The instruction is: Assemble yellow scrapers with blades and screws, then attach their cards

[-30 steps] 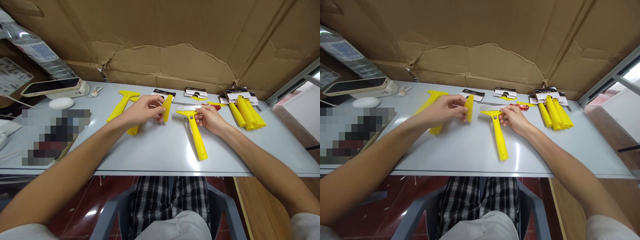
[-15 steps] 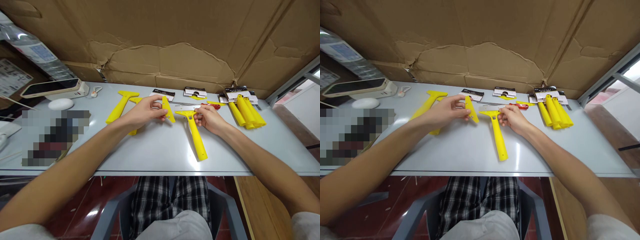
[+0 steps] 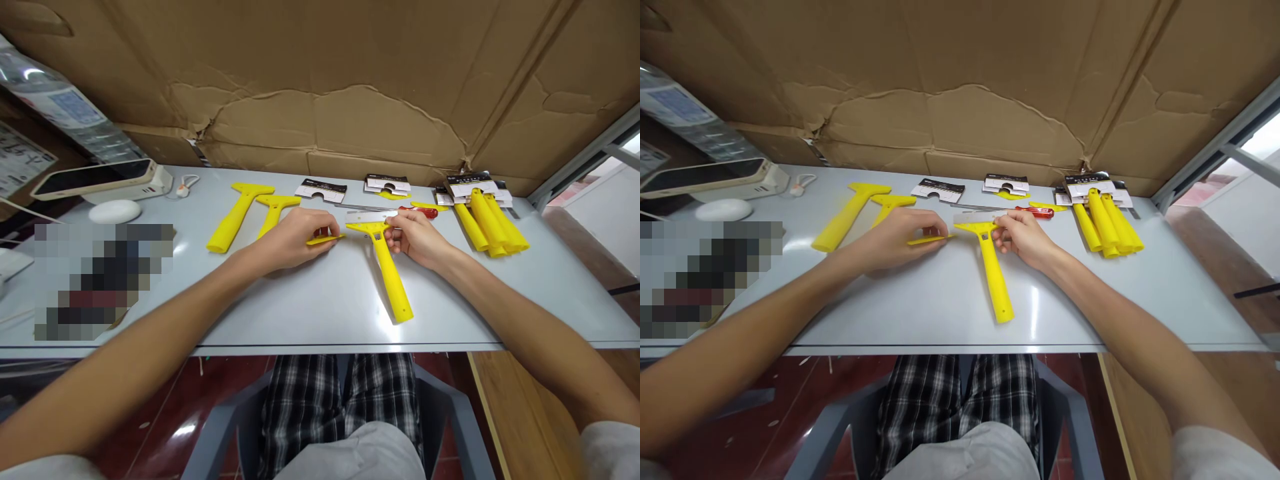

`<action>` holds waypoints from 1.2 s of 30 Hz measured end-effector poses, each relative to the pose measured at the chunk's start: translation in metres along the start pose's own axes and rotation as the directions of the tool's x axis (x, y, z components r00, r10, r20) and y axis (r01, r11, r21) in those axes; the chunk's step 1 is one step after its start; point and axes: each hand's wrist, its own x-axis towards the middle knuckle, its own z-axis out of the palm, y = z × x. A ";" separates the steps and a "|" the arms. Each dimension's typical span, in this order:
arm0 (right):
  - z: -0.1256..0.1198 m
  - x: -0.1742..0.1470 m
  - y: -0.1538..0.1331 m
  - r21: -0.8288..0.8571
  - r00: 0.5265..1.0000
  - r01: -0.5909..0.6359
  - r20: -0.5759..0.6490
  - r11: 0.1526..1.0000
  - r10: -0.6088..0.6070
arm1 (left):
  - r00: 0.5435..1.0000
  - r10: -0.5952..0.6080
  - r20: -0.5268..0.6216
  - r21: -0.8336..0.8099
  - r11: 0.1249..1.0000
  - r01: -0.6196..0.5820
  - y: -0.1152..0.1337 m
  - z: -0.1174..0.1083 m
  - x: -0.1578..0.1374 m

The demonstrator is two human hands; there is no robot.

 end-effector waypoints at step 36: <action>0.003 -0.001 -0.002 -0.004 1.000 -0.007 0.001 1.000 0.007 | 0.998 0.054 0.034 0.017 0.998 -0.055 0.001 -0.011 -0.003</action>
